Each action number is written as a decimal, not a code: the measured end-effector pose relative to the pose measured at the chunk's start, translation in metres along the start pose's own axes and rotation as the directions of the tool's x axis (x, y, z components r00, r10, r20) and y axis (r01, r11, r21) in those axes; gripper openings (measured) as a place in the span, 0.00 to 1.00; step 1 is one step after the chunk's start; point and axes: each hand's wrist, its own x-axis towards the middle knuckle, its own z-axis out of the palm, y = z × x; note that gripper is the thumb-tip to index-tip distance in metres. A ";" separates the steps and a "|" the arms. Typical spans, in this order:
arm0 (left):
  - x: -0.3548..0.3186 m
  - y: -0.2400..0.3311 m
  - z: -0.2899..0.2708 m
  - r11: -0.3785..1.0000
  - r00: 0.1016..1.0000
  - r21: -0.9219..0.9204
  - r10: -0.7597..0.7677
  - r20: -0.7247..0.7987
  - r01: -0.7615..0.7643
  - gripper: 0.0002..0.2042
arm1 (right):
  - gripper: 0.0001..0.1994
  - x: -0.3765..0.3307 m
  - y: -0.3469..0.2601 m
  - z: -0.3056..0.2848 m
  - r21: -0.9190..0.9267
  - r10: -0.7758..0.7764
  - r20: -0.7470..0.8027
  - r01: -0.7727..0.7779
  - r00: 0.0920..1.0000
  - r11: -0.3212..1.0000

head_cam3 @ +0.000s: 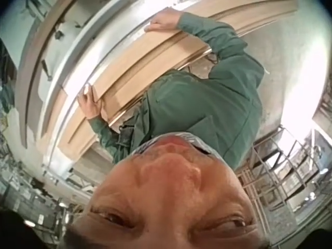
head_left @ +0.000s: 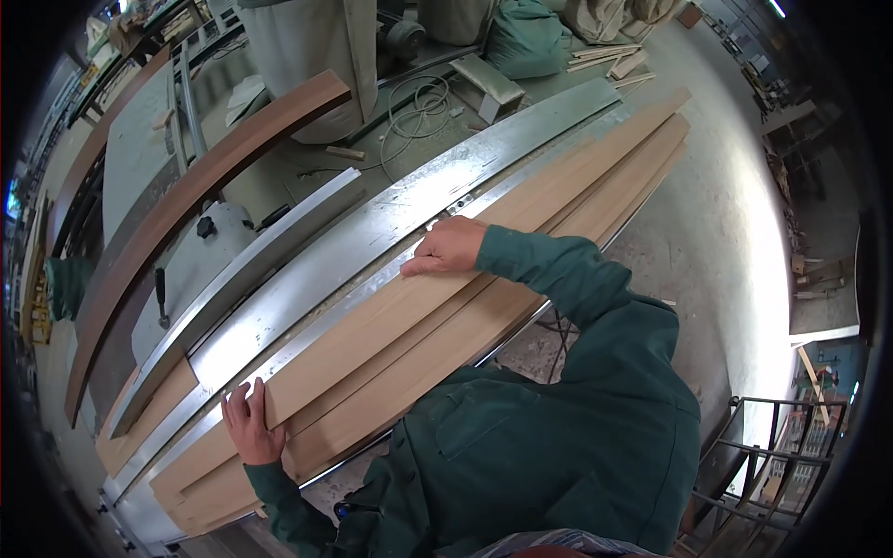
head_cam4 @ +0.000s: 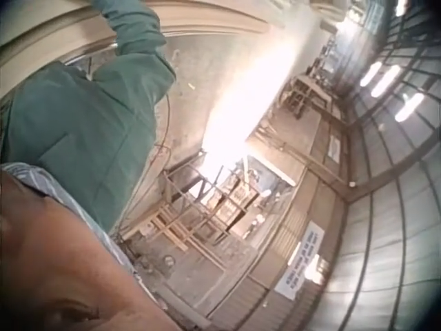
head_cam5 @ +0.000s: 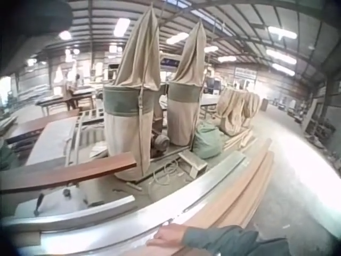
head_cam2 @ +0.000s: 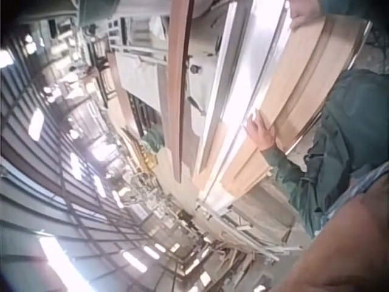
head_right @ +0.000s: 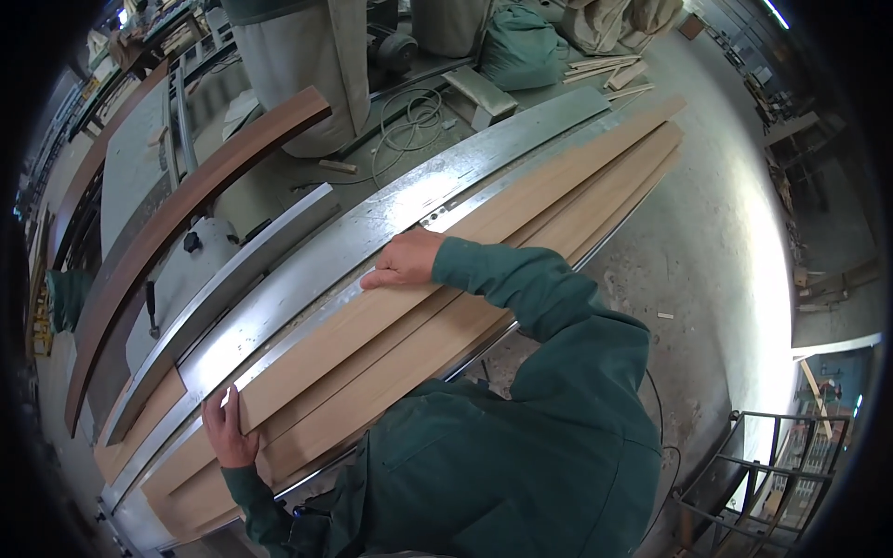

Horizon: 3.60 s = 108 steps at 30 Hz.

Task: Arrange and move wooden planks on a sliding table saw in a manufacturing workshop.

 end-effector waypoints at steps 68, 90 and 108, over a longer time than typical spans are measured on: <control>0.037 -0.085 0.093 0.971 0.971 -0.057 -0.235 -0.030 0.233 0.16 | 0.35 0.044 0.137 -0.002 -0.211 -0.245 0.061 0.253 0.968 0.944; 0.074 -0.221 0.147 -0.037 0.113 -0.977 -0.992 0.062 0.211 0.40 | 0.19 0.106 0.178 -0.038 -0.427 0.054 -0.065 -0.077 0.996 0.901; 0.088 -0.213 0.115 -0.068 -0.027 -0.909 -0.998 0.062 0.411 0.37 | 0.17 0.120 0.151 -0.037 -0.467 0.072 -0.114 -0.118 0.991 0.876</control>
